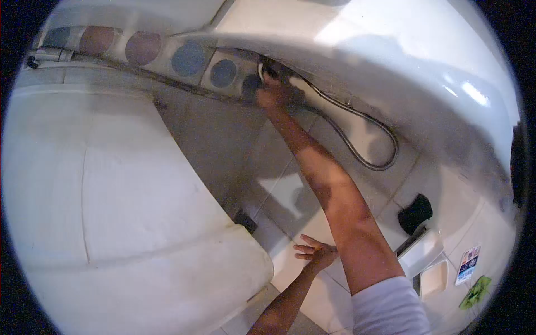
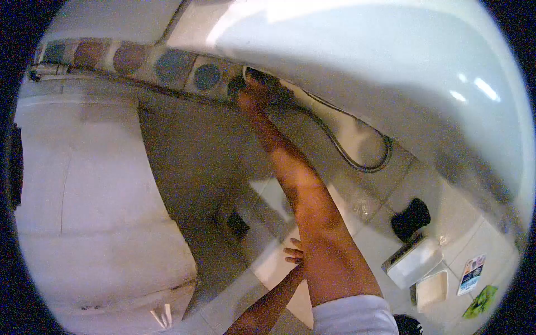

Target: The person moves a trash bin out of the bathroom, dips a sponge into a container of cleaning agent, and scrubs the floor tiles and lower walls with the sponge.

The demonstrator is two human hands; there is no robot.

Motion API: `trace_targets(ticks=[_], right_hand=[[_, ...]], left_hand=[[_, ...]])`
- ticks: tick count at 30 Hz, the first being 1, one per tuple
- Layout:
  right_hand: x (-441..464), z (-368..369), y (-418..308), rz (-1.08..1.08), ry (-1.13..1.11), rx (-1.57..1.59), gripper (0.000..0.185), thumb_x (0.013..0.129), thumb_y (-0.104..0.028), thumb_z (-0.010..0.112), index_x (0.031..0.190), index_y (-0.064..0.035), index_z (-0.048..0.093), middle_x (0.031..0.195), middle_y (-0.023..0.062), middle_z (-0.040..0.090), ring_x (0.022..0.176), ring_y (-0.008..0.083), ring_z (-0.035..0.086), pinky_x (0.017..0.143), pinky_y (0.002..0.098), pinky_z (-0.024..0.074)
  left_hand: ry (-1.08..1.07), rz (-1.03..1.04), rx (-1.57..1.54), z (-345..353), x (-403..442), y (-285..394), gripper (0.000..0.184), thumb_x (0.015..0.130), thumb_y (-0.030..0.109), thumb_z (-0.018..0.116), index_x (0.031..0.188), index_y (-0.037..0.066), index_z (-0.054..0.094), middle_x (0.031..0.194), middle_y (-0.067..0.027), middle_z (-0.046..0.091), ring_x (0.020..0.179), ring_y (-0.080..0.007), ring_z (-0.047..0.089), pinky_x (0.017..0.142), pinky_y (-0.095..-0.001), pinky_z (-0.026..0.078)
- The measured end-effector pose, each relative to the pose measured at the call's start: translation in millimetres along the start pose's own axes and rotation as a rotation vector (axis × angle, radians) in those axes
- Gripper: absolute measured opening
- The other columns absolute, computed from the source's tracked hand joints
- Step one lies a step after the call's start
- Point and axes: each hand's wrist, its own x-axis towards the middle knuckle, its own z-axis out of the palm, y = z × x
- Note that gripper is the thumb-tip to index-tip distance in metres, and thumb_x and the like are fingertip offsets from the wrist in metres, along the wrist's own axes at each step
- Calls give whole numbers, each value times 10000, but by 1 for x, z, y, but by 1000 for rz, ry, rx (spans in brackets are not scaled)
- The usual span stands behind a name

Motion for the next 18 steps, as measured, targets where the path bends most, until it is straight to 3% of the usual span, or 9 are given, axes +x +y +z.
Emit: trace_targets(ticks=[1,4,7,9,11,13,15,17,18], right_hand=[[-1,8,-20,4,0,1,453,749,-13,534,1201,-30,557,1119,202,600,1054,345,561,880,414,455],[2,33,-70,-269,5,-29,453,776,-6,506,1228,-14,526,1045,223,610,1006,376,571,870,428,458],[-16,33,-1,-257,80,-87,435,792,-9,512,1226,6,510,973,239,607,922,394,590,827,431,470],[-46,16,31,51,-21,-38,380,808,-30,510,1186,8,529,950,256,602,862,397,597,807,437,470],[-91,9,-1,165,56,46,359,821,-49,512,1174,11,528,952,260,602,867,403,595,806,458,467],[-124,-4,-44,178,-48,81,352,839,-73,514,1178,20,512,980,275,592,885,420,588,818,492,458],[-150,53,-64,-13,66,20,387,846,-75,509,1216,35,478,1038,293,566,923,437,571,840,500,446],[-187,120,-37,-120,376,13,410,847,-72,504,1238,44,459,1070,301,550,948,443,559,849,494,439],[-223,134,-16,-64,63,57,431,842,-68,504,1253,48,445,1101,308,532,970,459,534,879,483,423]], left_hand=[[-7,2,-2,3,2,-1,999,786,540,513,1441,89,-92,1468,-238,-174,1267,-612,-104,968,-743,88],[-13,-1,5,2,4,-3,1027,769,549,527,1438,92,-103,1462,-242,-185,1263,-611,-116,961,-747,83],[-52,-4,-11,-7,2,-3,1054,752,558,540,1434,94,-115,1456,-246,-196,1259,-610,-128,954,-752,77],[-87,1,-22,-10,0,-5,1072,741,564,550,1432,95,-123,1453,-249,-203,1257,-609,-137,949,-754,74],[-113,-2,-27,-11,-1,-6,1091,730,570,559,1430,97,-131,1449,-251,-210,1254,-609,-145,945,-757,70],[-132,3,-29,-8,-3,-9,1109,718,576,568,1427,98,-138,1445,-254,-218,1252,-608,-153,940,-760,67],[-141,-4,-32,-10,-2,-11,1127,707,582,577,1425,100,-146,1441,-257,-225,1249,-608,-161,935,-763,63],[-147,-11,-39,-9,3,-10,1146,696,588,586,1423,101,-154,1437,-259,-232,1247,-607,-169,931,-766,60],[-144,-17,-41,-9,3,-10,1155,690,591,591,1421,102,-158,1435,-261,-236,1246,-607,-173,928,-767,58]])
